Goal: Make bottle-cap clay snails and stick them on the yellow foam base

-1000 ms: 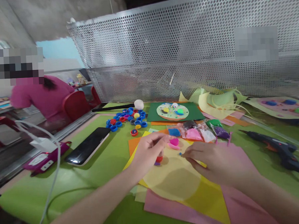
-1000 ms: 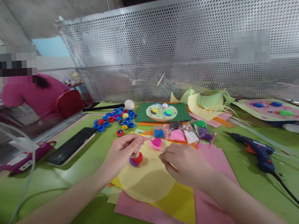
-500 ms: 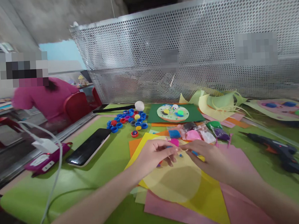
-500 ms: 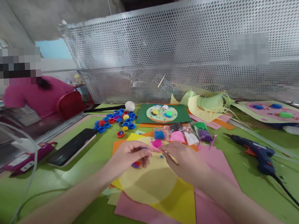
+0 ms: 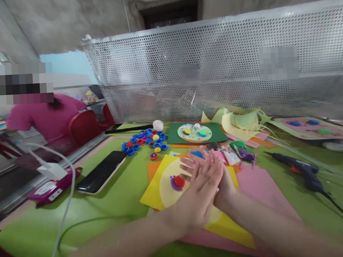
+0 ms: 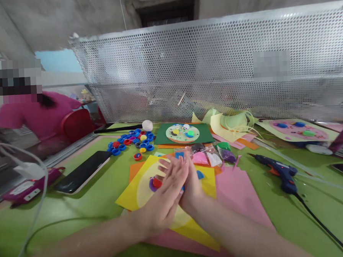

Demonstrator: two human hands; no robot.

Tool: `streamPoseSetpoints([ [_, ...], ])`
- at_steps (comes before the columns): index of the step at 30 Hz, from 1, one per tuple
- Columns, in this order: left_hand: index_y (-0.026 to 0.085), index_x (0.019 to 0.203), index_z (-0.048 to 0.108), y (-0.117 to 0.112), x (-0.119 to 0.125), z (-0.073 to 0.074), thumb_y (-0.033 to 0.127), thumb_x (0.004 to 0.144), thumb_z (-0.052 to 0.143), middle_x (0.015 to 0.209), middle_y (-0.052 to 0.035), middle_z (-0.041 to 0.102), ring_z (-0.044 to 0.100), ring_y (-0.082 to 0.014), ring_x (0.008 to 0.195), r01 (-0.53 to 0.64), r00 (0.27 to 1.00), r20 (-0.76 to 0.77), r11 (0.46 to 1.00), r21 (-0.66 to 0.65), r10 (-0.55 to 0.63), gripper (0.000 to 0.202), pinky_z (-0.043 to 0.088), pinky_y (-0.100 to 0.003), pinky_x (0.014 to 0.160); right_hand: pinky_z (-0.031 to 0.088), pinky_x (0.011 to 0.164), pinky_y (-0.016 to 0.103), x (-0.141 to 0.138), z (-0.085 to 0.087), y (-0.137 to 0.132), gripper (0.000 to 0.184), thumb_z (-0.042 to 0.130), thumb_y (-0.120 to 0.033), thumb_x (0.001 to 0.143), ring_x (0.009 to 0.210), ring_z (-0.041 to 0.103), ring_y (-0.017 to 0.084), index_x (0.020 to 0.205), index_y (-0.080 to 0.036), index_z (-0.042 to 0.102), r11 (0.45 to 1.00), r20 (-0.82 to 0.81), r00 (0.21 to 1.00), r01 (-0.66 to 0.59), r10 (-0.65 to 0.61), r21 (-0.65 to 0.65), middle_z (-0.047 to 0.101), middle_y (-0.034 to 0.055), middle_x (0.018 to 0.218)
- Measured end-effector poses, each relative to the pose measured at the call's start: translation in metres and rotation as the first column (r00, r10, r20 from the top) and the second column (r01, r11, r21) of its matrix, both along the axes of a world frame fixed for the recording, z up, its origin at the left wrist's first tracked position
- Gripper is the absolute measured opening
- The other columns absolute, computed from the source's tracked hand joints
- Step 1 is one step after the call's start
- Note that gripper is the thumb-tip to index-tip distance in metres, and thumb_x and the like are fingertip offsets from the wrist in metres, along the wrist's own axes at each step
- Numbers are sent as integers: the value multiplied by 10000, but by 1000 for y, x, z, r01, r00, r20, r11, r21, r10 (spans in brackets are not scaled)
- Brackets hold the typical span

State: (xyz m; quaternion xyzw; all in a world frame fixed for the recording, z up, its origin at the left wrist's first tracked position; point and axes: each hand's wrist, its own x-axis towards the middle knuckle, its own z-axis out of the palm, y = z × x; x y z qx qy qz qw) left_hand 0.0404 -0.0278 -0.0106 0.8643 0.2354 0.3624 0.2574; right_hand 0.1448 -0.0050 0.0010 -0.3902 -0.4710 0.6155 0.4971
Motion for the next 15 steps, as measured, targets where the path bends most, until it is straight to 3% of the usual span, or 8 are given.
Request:
streamPoseSetpoints([
  [5,147,1404,-145,-1,-8,0,397,916,289,1506,-101,-46,-151,-293,1341,-109,994,24,993,39,108,700,-68,-515,1085,463,900,414,-13,14,4,706,52,-618,848,1170,471,232,1343,-184,306,994,8,994,110,-110,5,441,107,1332],
  [8,156,1410,-136,-5,-10,-3,498,907,211,1507,-99,-79,-150,-290,1347,-43,996,74,999,12,42,700,-72,-502,1086,414,953,405,-12,25,14,697,72,-622,851,1235,394,219,1381,-197,231,975,60,979,186,-194,122,363,103,1386],
  [11,211,1436,17,-8,-8,-6,575,882,154,1518,-47,-20,-77,-268,1369,94,955,292,981,-171,-40,677,-10,-448,1112,316,1018,438,-12,25,18,660,55,-624,856,1305,266,209,1410,-267,101,904,112,945,252,-306,346,221,53,1455],
  [13,255,1426,139,-7,-7,-4,641,846,99,1518,-10,63,5,-247,1378,212,875,485,904,-371,-6,698,70,-412,1122,202,1064,464,-15,18,14,684,82,-666,838,1347,117,215,1415,-303,24,817,160,924,216,-348,534,72,1,1488],
  [15,286,1406,203,-2,-7,1,709,792,49,1502,7,158,85,-235,1377,280,794,591,774,-567,145,761,184,-401,1106,92,1084,486,-20,8,4,766,165,-714,806,1353,-5,245,1421,-293,-12,708,247,908,74,-339,702,-23,-19,1491],
])
